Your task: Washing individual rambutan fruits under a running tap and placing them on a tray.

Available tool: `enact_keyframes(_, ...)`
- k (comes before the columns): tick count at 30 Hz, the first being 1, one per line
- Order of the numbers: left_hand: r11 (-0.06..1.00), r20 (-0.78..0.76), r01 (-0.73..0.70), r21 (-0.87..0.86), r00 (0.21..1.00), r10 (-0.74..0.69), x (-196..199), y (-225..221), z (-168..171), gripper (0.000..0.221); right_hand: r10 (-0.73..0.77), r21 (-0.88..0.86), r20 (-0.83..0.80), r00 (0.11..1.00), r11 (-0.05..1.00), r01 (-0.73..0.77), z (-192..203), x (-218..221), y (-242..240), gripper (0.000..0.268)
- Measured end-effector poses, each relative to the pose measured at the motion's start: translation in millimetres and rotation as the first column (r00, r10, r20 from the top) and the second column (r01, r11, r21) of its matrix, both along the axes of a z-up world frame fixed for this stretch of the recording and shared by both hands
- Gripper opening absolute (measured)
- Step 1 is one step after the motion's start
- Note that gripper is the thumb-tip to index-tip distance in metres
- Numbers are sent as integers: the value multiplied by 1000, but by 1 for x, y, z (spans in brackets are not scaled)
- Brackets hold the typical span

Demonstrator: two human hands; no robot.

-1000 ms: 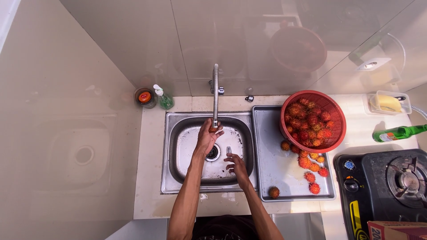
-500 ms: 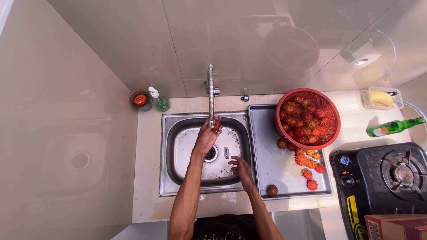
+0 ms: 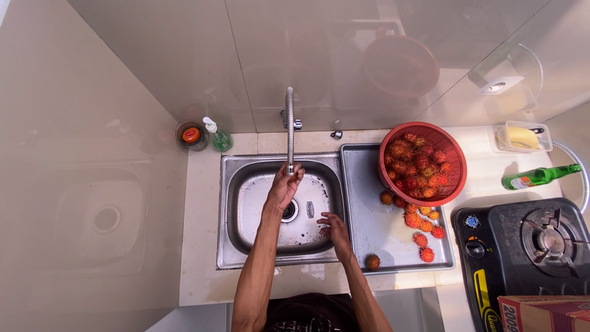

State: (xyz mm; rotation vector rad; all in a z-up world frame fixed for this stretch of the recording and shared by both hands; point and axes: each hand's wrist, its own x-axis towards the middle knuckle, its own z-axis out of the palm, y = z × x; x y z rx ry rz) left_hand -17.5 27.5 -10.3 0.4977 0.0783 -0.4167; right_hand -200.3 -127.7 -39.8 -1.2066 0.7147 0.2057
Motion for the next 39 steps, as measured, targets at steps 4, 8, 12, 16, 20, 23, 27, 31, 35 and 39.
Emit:
enact_keyframes(4, 996, -71, -1, 89, 997, 7, -15, 8, 41, 13, -11, -4, 14, 1000, 1000, 11, 6, 0, 0, 32)
enact_keyframes(8, 986, -157, 154, 69, 977, -142, -4, 15, 25, 35, -2, 3, 22, 1000, 1000, 2, 13, 1, 5, 31)
enact_keyframes(12, 985, 75, 158, 69, 984, -163, -9, 15, 36, 36, 24, -27, 108, 994, 999, -21, 42, 15, 13, 30)
enact_keyframes(16, 982, 144, 38, 187, 987, -66, -22, 15, 43, 42, 62, -113, 223, 973, 993, -38, 101, 46, 26, 30)
enact_keyframes(20, 953, 122, -27, 303, 993, -10, -28, 14, 42, 40, 188, -229, 418, 889, 969, -97, 126, 88, 40, 40)
enact_keyframes(23, 897, 169, -86, 434, 986, 13, -31, 15, 47, 36, 221, -184, 487, 845, 972, -148, 111, 114, 51, 48)
enact_keyframes(27, 892, 274, -175, 417, 960, 60, -45, 22, 89, 29, 31, 70, 528, 849, 994, -80, 101, 128, 65, 63)
enact_keyframes(31, 888, 328, -189, 420, 943, 46, -51, 31, 94, 52, 22, 76, 504, 863, 995, -70, 87, 132, 75, 40)
enact_keyframes(35, 828, 334, -193, 526, 943, 8, -60, 25, 94, 59, 56, 11, 502, 863, 997, -71, 93, 135, 81, 36)
enact_keyframes(39, 731, 406, -385, 564, 900, 160, -61, 16, 81, 68, 102, -75, 498, 861, 994, -75, 100, 136, 77, 32)
